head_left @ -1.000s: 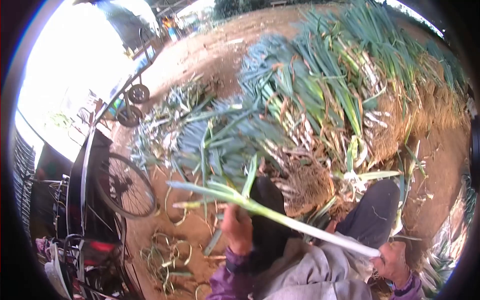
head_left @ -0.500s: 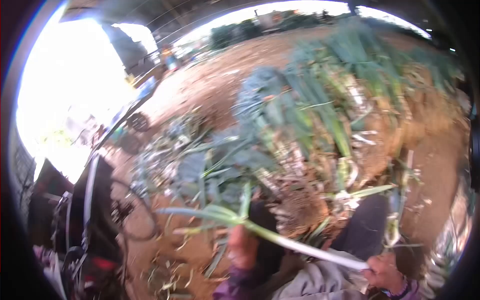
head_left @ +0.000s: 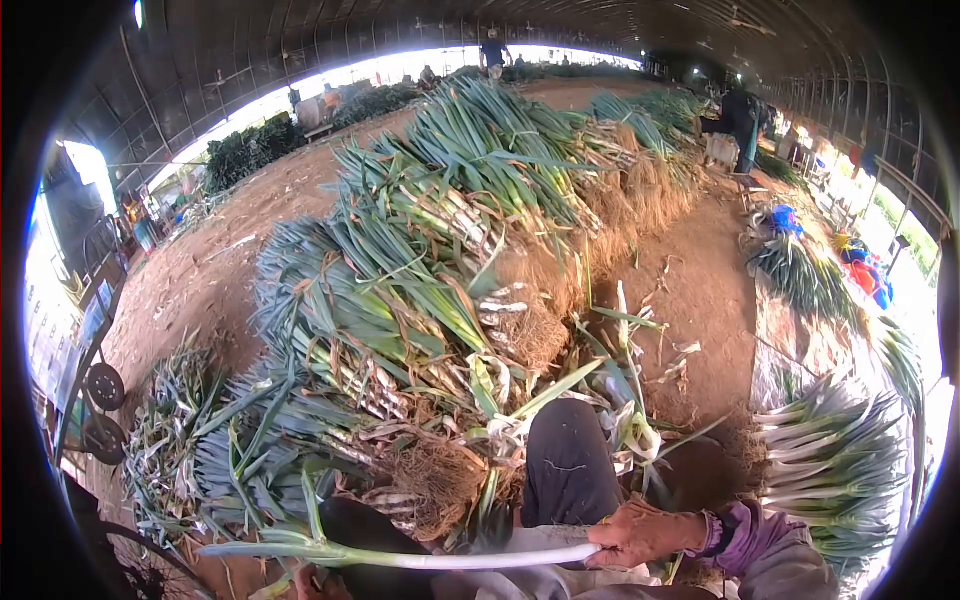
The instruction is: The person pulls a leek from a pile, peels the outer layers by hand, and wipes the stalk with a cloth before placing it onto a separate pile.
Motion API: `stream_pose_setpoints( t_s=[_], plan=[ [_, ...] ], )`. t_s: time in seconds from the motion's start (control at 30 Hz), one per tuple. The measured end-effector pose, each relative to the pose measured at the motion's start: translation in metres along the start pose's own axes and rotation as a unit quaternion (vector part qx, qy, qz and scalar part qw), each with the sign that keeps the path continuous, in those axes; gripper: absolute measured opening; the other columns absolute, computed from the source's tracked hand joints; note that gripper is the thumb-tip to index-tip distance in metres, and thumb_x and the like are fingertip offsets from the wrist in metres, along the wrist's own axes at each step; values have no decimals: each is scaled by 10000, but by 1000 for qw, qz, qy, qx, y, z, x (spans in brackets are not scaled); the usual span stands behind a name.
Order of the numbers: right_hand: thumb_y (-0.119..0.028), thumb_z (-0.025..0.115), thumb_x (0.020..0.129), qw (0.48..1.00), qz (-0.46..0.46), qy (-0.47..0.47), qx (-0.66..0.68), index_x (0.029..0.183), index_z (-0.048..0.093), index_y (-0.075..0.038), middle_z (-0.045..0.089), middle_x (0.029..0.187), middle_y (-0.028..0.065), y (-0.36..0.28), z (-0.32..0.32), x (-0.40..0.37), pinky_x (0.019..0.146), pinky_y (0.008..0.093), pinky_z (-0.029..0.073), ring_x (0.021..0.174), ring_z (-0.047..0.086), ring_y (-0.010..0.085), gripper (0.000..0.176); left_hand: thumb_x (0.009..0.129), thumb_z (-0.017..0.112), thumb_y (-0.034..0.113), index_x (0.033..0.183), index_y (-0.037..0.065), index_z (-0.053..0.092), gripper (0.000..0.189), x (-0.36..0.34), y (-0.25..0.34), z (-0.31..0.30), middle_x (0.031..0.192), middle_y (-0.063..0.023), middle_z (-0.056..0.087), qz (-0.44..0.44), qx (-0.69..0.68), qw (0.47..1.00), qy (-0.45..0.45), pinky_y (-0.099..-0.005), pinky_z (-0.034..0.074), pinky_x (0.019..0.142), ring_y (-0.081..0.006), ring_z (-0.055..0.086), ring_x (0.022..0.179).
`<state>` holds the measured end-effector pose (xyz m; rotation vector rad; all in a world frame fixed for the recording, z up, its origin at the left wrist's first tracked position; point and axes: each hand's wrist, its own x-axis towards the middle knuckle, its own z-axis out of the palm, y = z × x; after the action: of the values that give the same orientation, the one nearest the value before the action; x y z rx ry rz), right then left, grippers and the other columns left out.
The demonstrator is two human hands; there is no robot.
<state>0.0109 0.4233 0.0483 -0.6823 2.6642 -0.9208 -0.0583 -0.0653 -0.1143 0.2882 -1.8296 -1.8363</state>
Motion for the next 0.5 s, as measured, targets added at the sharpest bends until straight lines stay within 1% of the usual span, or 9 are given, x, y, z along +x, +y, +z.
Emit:
stream_pose_setpoints(
  t_s=[0.07, 0.13, 0.23, 0.3, 0.33, 0.37, 0.4, 0.47, 0.5],
  plan=[
    [-393, 597, 918, 999, -28, -5, 43, 737, 533, -43, 506, 528, 147, 2, 3, -1, 499, 428, 433, 497, 549, 352, 399, 896, 624, 325, 1280, 35, 527, 491, -10, 17, -1, 941, -121, 660, 99, 171, 980, -20, -323, 504, 731, -261, 640, 829],
    [-378, 606, 924, 995, -38, -21, 86, 740, 528, -35, 479, 530, 147, 1, 4, -2, 492, 420, 405, 494, 529, 343, 397, 870, 636, 250, 1262, 37, 554, 454, -13, 48, -1, 1031, -142, 662, 230, 385, 890, -80, -346, 521, 723, -299, 659, 841],
    [-346, 628, 931, 991, -39, -37, 126, 749, 520, -28, 430, 532, 140, -1, 1, -2, 473, 407, 358, 480, 491, 323, 383, 822, 615, 142, 1167, 62, 605, 354, -10, 85, 36, 1132, -145, 635, 427, 490, 756, -72, -375, 518, 622, -333, 647, 725],
    [-331, 630, 935, 990, -59, -11, 128, 751, 517, -26, 427, 536, 137, 0, 3, 2, 473, 402, 350, 475, 477, 312, 374, 804, 595, 116, 1180, 98, 604, 377, -19, 97, 55, 1185, -152, 613, 203, 436, 855, -192, -406, 518, 604, -354, 646, 741],
    [-339, 623, 929, 989, -50, -15, 140, 739, 519, -24, 437, 531, 141, -3, 0, 3, 480, 406, 359, 478, 484, 315, 382, 795, 585, 103, 1187, 116, 604, 392, -21, 105, 65, 1211, -155, 602, 85, 396, 879, -249, -422, 518, 595, -365, 646, 749],
    [-346, 616, 924, 987, -40, -17, 152, 727, 521, -21, 446, 527, 145, -7, -7, 5, 487, 411, 367, 481, 491, 317, 391, 783, 590, 102, 1230, 162, 593, 451, -19, 121, 75, 1220, -127, 611, -15, 442, 847, -295, -419, 535, 614, -353, 667, 810],
    [-353, 609, 919, 986, -30, -20, 163, 715, 523, -19, 456, 522, 149, -12, -13, 6, 493, 415, 375, 483, 497, 320, 400, 789, 591, 110, 1232, 161, 591, 446, -16, 118, 76, 1229, -117, 609, 108, 477, 815, -310, -414, 539, 613, -348, 670, 819],
    [-342, 614, 917, 986, -33, -7, 163, 724, 529, -19, 455, 527, 149, -19, -22, 6, 495, 413, 373, 484, 495, 313, 385, 802, 594, 125, 1237, 160, 586, 436, -9, 108, 73, 1247, -99, 606, 349, 519, 712, -319, -405, 545, 612, -338, 676, 837],
    [-336, 617, 915, 986, -34, 0, 163, 728, 532, -19, 454, 529, 149, -22, -25, 6, 495, 411, 372, 484, 495, 310, 378, 808, 609, 153, 1236, 156, 579, 430, -4, 106, 71, 1252, -98, 608, 363, 479, 730, -326, -406, 546, 614, -326, 676, 856]
  ],
)
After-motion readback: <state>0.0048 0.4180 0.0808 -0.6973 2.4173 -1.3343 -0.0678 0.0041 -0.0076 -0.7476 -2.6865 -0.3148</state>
